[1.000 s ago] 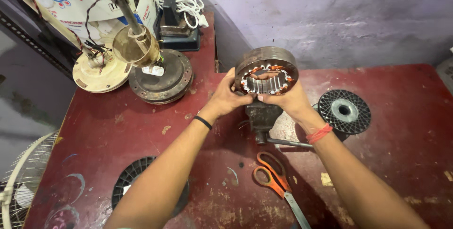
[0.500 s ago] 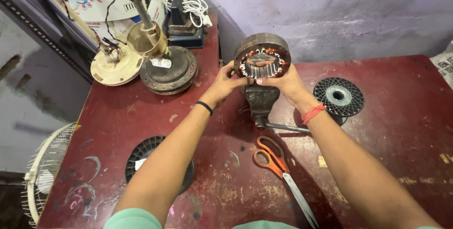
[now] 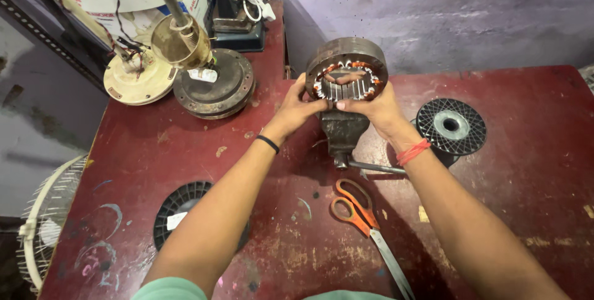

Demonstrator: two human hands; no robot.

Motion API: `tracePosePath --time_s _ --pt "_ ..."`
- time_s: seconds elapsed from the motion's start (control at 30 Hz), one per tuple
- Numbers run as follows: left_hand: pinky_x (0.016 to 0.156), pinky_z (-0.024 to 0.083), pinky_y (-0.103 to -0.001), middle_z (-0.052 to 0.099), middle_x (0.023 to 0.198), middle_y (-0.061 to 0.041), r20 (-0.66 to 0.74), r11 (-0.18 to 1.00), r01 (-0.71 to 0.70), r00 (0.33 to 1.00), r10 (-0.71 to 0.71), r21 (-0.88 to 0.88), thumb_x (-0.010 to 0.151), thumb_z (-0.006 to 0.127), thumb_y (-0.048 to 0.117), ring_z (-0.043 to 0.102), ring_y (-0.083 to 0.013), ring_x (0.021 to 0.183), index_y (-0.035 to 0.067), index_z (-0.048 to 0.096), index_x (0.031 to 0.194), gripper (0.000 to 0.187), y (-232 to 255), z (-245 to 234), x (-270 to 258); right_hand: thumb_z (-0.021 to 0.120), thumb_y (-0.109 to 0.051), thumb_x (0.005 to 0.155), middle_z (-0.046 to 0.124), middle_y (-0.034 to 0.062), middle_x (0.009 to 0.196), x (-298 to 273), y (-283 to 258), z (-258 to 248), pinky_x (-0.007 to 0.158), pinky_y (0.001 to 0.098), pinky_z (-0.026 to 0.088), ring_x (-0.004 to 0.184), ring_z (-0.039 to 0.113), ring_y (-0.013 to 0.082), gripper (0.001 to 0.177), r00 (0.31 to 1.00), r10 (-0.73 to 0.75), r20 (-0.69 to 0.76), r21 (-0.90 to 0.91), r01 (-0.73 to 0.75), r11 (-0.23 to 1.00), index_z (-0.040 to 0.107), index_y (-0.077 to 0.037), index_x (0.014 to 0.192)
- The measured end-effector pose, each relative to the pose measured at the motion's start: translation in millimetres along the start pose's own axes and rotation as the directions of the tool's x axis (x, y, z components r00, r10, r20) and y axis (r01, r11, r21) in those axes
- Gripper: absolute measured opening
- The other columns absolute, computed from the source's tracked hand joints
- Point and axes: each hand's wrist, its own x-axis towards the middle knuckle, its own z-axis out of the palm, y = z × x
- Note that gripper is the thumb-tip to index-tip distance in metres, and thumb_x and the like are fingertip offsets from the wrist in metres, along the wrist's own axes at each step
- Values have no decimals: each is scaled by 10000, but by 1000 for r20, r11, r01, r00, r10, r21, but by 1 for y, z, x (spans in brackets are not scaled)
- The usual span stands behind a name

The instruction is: The person winds copper wire around the slots of a motor stator held in a bench vise. They repeatedly adjust the wire placement with their fingers and use orange-handled scissors to trim excess wire from the stator.

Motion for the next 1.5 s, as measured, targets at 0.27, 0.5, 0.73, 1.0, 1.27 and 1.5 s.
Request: tracePosePath --time_s 0.27,0.5,0.73,1.0,1.27,1.5 --pt "1055 468 -310 506 1321 1 53 994 -88 995 85 69 784 800 17 546 -143 1242 21 605 1321 571 11 -3 0 830 94 734 725 74 1225 5 6 -2 1005 326 558 1121 678 151 457 1000 -13 1 -63 13 998 678 -33 1146" --pt "1027 487 -306 546 1321 -10 29 978 -95 995 92 187 757 789 35 560 -137 1202 28 608 1316 588 22 3 -1 824 109 733 697 52 1205 5 10 -6 966 325 573 1092 670 137 557 1000 14 -5 -15 -14 1000 606 -46 1222" --pt "1030 504 -337 654 1229 -30 -1 992 55 998 -55 117 744 783 44 604 -141 1163 74 551 1365 664 22 6 -1 816 70 708 663 46 1282 -10 -8 1 1041 316 533 1170 650 131 712 997 -72 -26 55 73 996 533 -35 1353" --pt "1192 353 -355 634 1274 -52 -24 985 -40 999 45 168 783 810 87 536 -181 1285 58 593 1343 601 1 1 -1 802 -214 898 653 8 659 -79 -20 73 509 254 410 560 544 77 244 822 57 -567 -310 -276 910 755 25 884" --pt "1157 377 -352 617 1292 -47 -77 985 42 997 -29 169 776 801 103 516 -164 1318 84 559 1353 626 6 5 -4 749 -175 890 621 -14 639 -73 -15 80 442 229 353 495 486 51 158 858 339 -386 -88 -400 912 762 -25 846" --pt "1146 394 -334 632 1252 -6 -11 989 -3 1000 5 145 791 797 48 556 -159 1257 114 620 1287 530 10 1 -2 782 -167 856 628 -36 601 -171 41 83 434 233 367 492 499 40 132 899 397 -186 -242 -434 868 800 -38 839"
